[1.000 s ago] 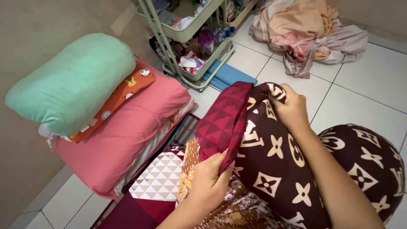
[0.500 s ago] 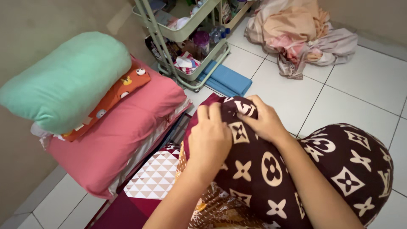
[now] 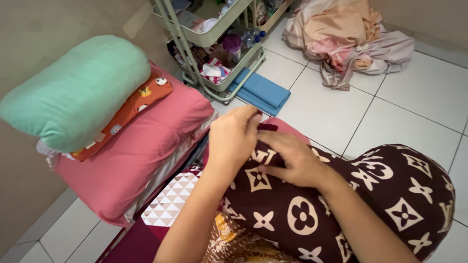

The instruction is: The person pulls a pink fabric cover over a patterned bolster, removes the pink cover, and then pulls a maroon fabric cover over the bolster by hand.

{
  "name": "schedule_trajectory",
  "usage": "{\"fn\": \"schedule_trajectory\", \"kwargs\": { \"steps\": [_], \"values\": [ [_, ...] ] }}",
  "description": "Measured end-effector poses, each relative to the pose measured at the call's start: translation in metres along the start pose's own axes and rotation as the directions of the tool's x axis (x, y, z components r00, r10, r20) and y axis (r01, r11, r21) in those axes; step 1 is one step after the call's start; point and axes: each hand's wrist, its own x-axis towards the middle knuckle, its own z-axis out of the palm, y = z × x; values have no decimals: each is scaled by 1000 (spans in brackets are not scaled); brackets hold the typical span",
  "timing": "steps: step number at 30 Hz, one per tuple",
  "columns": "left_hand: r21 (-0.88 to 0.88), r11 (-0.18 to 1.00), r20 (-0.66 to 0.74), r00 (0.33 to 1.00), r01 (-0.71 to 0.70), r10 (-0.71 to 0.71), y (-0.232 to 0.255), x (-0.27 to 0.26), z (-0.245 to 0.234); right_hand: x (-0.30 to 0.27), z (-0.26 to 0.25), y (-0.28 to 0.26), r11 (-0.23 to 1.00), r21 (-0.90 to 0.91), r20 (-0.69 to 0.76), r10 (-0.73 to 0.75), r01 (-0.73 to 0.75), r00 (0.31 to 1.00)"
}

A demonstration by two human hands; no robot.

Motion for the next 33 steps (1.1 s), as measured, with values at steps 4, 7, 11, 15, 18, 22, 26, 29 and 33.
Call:
{"fn": "schedule_trajectory", "kwargs": {
  "steps": [4, 7, 11, 15, 18, 22, 26, 29, 33],
  "values": [
    [-110, 994, 103, 995, 20, -9, 14, -7, 12, -4, 14, 6, 997, -78, 4, 10, -10, 1000],
    [-50, 999, 139, 990, 0, 7, 9, -5, 25, -7, 26, 10, 991, -120, 33, 57, -53, 998],
    [232, 972, 391, 912, 28, -120, -7, 15, 50, -2, 29, 5, 992, -123, 130, 8, 8, 991],
    [187, 982, 551, 829, -14, -93, -4, 20, 58, -7, 31, 6, 991, -133, 108, -16, 30, 994],
    [94, 996, 475, 879, 7, -51, 11, 11, 66, -11, 54, 27, 992, -125, 8, -3, 4, 1000],
    [158, 987, 468, 881, -2, -73, 26, 2, 75, -20, 89, 76, 971, 193, -170, 176, -142, 970],
    [-198, 972, 281, 943, -126, 179, 33, -16, 44, -36, 62, 115, 748, 629, -99, 344, -209, 934],
    [-41, 976, 101, 971, -216, 219, 34, -35, 10, -1, 36, 112, 862, 407, -144, 387, -302, 911],
    [56, 998, 56, 998, 33, -36, 2, -57, -14, 16, 28, 82, 887, -71, -272, 424, -457, 864]
  ]
}}
